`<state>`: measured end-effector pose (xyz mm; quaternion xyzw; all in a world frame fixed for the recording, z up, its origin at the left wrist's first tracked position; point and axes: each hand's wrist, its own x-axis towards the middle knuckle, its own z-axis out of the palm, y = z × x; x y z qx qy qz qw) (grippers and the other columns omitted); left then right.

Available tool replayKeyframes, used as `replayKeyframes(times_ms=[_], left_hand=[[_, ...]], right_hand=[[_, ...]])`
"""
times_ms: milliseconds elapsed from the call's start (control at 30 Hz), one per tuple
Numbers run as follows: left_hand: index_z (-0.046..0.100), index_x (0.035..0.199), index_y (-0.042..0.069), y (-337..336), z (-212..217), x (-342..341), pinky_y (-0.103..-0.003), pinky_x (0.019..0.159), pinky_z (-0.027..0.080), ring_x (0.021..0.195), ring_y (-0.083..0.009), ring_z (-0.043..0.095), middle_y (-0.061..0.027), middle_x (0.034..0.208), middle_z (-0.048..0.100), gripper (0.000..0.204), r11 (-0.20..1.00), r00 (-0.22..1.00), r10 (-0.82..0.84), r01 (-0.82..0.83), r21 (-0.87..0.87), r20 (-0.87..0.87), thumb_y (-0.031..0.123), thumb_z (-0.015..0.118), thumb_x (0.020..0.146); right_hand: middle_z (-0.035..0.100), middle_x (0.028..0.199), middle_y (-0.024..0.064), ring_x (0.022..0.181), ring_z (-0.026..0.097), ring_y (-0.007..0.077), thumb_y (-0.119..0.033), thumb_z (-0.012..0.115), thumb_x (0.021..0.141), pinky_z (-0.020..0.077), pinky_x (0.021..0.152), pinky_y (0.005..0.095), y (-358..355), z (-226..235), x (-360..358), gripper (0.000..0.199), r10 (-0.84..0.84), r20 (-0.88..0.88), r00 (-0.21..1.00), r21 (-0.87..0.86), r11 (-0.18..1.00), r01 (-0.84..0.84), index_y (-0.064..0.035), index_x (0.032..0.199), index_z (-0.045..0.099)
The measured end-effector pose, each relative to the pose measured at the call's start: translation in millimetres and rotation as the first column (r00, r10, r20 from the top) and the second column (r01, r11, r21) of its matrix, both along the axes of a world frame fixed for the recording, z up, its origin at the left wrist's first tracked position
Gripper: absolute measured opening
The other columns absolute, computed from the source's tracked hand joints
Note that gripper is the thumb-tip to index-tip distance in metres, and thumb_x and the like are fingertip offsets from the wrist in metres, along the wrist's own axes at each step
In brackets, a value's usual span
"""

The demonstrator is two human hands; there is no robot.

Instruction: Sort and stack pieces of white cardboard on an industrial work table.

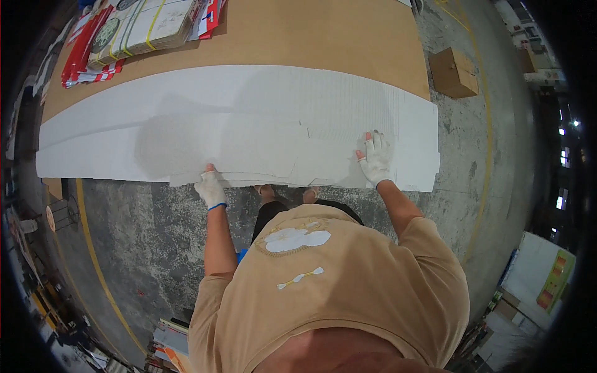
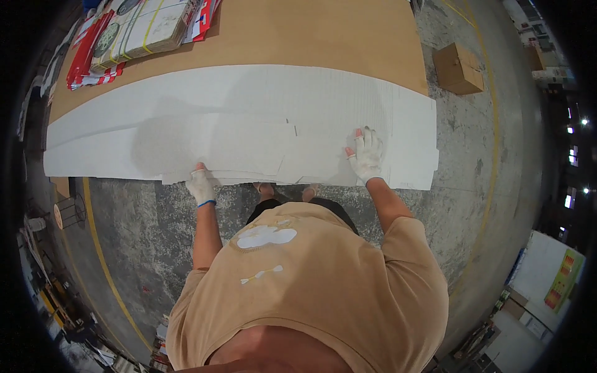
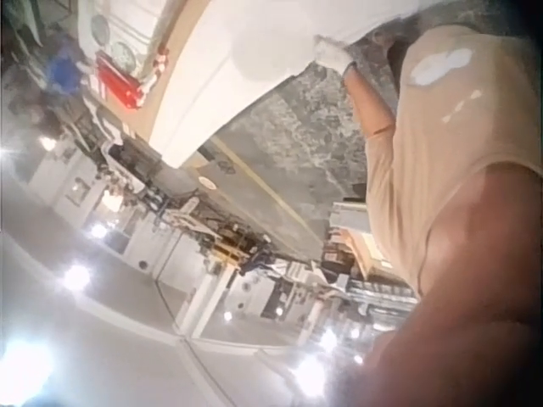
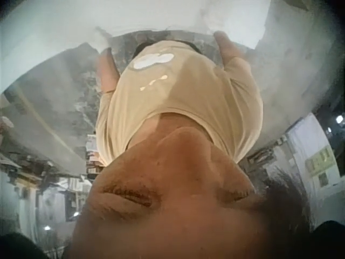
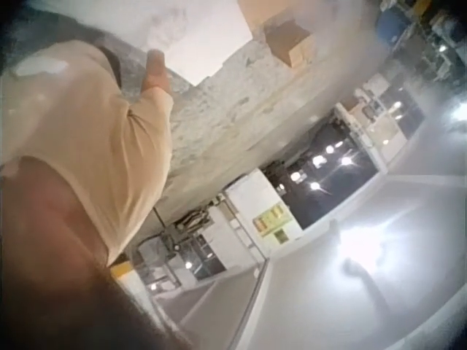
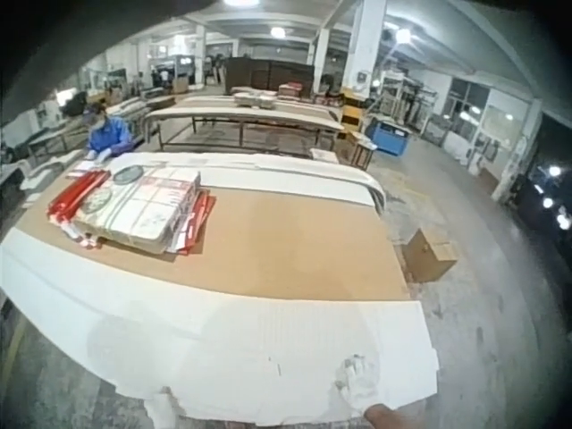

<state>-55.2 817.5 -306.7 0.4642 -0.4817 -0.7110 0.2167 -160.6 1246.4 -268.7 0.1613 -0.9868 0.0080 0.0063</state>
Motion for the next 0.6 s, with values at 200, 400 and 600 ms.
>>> replayKeyframes(times_ms=[200, 400, 600], left_hand=[[0.058, 0.105, -0.004, -15, -12, 25, -0.036, 0.078, 0.045, 0.09, -0.0214, 0.056, -0.0127, 0.099, 0.06, 0.044, 0.996, 0.997, -0.07, 0.069, 0.053, 0.018, 0.033, 0.061, 0.081], [0.048, 0.116, -0.005, 12, -3, -4, -0.036, 0.09, 0.039, 0.104, -0.0227, 0.049, -0.0137, 0.114, 0.053, 0.057, 0.959, 0.991, 0.105, -0.078, 0.274, -0.085, 0.04, 0.058, 0.083], [0.045, 0.12, 0.0, 18, 25, -6, -0.037, 0.09, 0.04, 0.105, -0.0236, 0.049, -0.0106, 0.116, 0.052, 0.05, 0.901, 0.958, 0.225, -0.134, 0.413, -0.18, 0.036, 0.055, 0.086]], right_hand=[[0.035, 0.132, 0.018, 0.125, 0.028, 0.0358, -0.03, 0.061, 0.075, 0.0209, 0.103, 0.0478, -9, -5, -3, 0.061, -0.02, 0.012, 1.0, -0.048, 0.999, 0.021, -0.0062, 0.127, 0.04], [0.034, 0.134, 0.0216, 0.124, 0.03, 0.0379, -0.024, 0.056, 0.081, 0.0229, 0.103, 0.0464, 15, -3, 0, 0.057, 0.005, -0.041, 0.999, 0.013, 1.0, -0.004, -0.0034, 0.13, 0.036], [0.03, 0.135, 0.0253, 0.124, 0.028, 0.0425, -0.033, 0.044, 0.088, 0.0224, 0.101, 0.0482, 22, -18, -8, 0.059, 0.093, -0.062, 0.994, 0.025, 0.996, -0.091, -0.0011, 0.135, 0.028]])
